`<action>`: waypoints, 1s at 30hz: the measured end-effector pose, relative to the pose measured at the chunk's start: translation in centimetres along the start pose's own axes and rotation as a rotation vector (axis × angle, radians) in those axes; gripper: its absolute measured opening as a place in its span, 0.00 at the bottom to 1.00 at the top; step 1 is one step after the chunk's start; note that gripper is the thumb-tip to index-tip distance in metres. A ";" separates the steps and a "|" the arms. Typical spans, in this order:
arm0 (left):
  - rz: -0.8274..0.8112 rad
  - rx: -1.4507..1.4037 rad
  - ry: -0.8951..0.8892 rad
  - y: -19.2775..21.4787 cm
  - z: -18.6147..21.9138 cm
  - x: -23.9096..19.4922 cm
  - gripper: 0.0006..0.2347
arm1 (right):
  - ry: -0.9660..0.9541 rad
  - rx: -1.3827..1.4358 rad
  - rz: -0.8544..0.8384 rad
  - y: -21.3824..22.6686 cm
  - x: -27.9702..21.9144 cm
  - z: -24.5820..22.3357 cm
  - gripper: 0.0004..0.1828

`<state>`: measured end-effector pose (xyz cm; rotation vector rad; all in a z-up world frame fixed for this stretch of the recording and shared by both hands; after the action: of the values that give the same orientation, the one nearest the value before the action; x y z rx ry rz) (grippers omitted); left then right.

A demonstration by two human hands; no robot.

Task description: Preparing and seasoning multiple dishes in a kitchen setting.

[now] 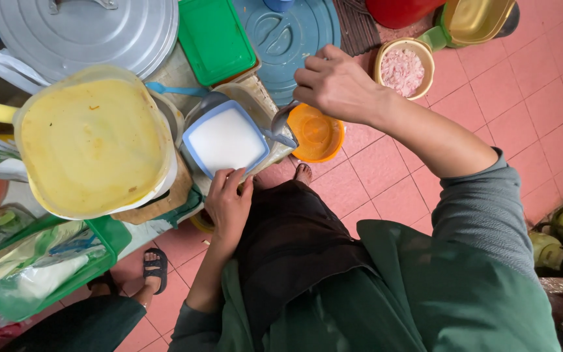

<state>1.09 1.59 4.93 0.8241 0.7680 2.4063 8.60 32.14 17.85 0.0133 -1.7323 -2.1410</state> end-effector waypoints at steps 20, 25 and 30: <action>0.004 -0.628 0.513 -3.6 0.6 0.7 0.03 | -0.251 0.232 0.217 0.6 -2.2 -5.6 0.13; 0.062 -0.366 0.393 -0.8 -3.5 -4.0 0.05 | -0.424 0.335 0.317 -2.7 -1.6 -8.7 0.10; 0.181 -0.241 0.555 0.1 -5.7 -6.0 0.13 | -0.538 0.347 0.338 -5.6 0.3 -11.9 0.12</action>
<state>1.48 -4.06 -1.14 0.1254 0.5919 2.8599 9.64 21.81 9.85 -0.7658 -2.1867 -1.6672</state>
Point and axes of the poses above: each hand's wrist, its own x-axis towards the middle knuckle, its own y-axis out of the back of the hand, z = x × y, the point moved 1 cm from there along x, towards the middle knuckle, and after that the axes turned 9 degrees about z, right-handed, at the moved point
